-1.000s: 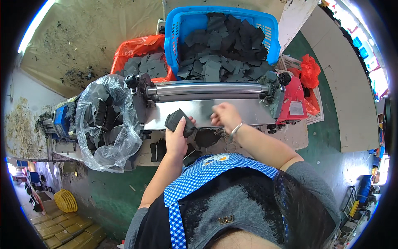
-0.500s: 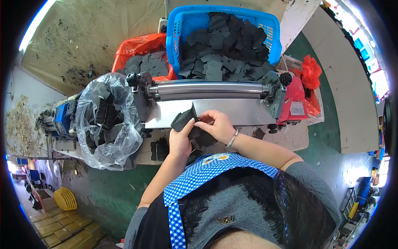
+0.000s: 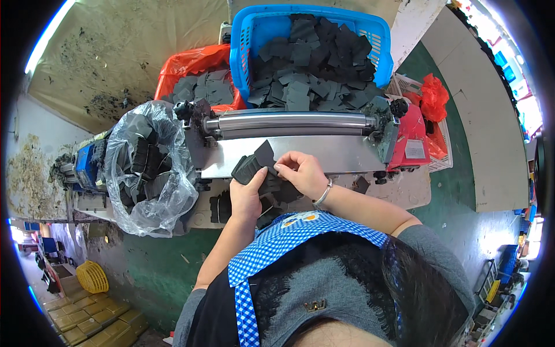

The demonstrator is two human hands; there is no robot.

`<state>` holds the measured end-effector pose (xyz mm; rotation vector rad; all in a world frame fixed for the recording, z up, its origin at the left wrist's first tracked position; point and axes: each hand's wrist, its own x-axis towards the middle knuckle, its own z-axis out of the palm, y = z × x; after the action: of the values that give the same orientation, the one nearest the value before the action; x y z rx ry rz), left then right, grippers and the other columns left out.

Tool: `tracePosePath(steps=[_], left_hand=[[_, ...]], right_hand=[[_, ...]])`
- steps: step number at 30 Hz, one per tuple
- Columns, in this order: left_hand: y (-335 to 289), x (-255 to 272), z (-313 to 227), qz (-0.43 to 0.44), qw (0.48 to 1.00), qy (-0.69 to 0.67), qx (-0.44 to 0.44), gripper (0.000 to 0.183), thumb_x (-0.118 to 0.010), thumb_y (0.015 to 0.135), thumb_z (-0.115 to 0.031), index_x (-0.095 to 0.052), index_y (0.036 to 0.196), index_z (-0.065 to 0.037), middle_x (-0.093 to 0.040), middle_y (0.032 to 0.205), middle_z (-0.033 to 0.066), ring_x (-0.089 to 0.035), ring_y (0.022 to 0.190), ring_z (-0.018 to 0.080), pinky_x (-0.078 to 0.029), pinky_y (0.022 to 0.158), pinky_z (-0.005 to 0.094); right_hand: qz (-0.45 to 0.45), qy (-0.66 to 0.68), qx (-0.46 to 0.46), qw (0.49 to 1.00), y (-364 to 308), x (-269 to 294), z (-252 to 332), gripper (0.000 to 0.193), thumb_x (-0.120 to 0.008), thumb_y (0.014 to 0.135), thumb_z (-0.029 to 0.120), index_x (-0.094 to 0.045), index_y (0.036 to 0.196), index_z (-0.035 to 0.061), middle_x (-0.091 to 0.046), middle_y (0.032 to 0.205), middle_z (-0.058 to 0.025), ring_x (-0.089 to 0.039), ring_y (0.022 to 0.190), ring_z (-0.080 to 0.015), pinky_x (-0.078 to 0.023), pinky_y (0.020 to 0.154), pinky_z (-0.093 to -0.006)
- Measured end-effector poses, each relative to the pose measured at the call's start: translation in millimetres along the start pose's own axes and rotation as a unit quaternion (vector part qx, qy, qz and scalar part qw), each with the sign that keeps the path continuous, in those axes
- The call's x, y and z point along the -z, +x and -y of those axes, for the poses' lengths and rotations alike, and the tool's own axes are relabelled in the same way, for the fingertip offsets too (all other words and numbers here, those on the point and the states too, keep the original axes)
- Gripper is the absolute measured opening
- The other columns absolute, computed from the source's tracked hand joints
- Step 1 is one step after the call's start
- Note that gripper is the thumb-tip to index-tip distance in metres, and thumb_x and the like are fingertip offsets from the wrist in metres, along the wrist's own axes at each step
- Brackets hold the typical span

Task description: Thinning the edges of shoe material components using an industrial skiving machine.

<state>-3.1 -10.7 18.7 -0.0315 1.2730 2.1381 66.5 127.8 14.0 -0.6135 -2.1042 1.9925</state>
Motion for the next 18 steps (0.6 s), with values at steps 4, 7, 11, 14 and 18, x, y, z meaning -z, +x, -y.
tracePosePath(steps=[4, 7, 11, 14, 18], left_hand=[[1, 1, -1, -0.012, 1.000, 0.019, -0.001, 0.021, -0.066, 0.078, 0.001, -0.059, 0.097, 0.003, -0.063, 0.090, 0.0099, -0.063, 0.077, 0.0169, -0.053, 0.070, 0.0286], [2, 6, 0, 0.003, 0.999, 0.031, -0.012, 0.022, -0.066, 0.077, 0.002, -0.059, 0.098, 0.003, -0.063, 0.091, 0.0091, -0.063, 0.078, 0.0176, -0.052, 0.070, 0.0291], [3, 9, -2, -0.012, 0.999, 0.016, -0.033, 0.024, -0.065, 0.077, 0.001, -0.057, 0.099, 0.002, -0.063, 0.092, 0.0101, -0.063, 0.080, 0.0195, -0.053, 0.071, 0.0330], [4, 12, -4, -0.036, 0.998, 0.008, -0.043, 0.026, -0.065, 0.077, 0.001, -0.057, 0.101, 0.002, -0.062, 0.094, 0.0102, -0.063, 0.082, 0.0203, -0.052, 0.072, 0.0330], [2, 9, -2, -0.044, 0.997, 0.034, -0.046, 0.027, -0.066, 0.077, 0.001, -0.057, 0.102, 0.002, -0.063, 0.095, 0.0106, -0.063, 0.082, 0.0203, -0.052, 0.073, 0.0324]], right_hand=[[-0.039, -0.076, 0.116, 0.990, -12, -7, 9, 0.011, -0.063, 0.083, 0.010, -0.059, 0.085, -0.0006, -0.060, 0.076, -0.0028, -0.058, 0.070, -0.0091, -0.048, 0.064, -0.0231], [-0.018, -0.116, 0.144, 0.983, -10, -4, 7, 0.014, -0.064, 0.083, 0.009, -0.057, 0.089, -0.0008, -0.059, 0.078, -0.0037, -0.057, 0.068, -0.0098, -0.047, 0.063, -0.0238], [-0.038, 0.182, -0.167, 0.968, 6, 8, -3, 0.016, -0.057, 0.088, 0.015, -0.052, 0.092, 0.0009, -0.061, 0.081, -0.0107, -0.060, 0.066, -0.0164, -0.051, 0.062, -0.0258], [-0.163, 0.257, -0.254, 0.918, 27, 49, -19, 0.017, -0.049, 0.092, 0.016, -0.051, 0.092, -0.0002, -0.061, 0.078, -0.0104, -0.059, 0.059, -0.0153, -0.049, 0.051, -0.0266], [-0.138, 0.138, -0.176, 0.965, 23, 32, -16, 0.017, -0.057, 0.088, 0.018, -0.058, 0.089, 0.0008, -0.063, 0.077, -0.0091, -0.060, 0.065, -0.0140, -0.050, 0.056, -0.0267]])
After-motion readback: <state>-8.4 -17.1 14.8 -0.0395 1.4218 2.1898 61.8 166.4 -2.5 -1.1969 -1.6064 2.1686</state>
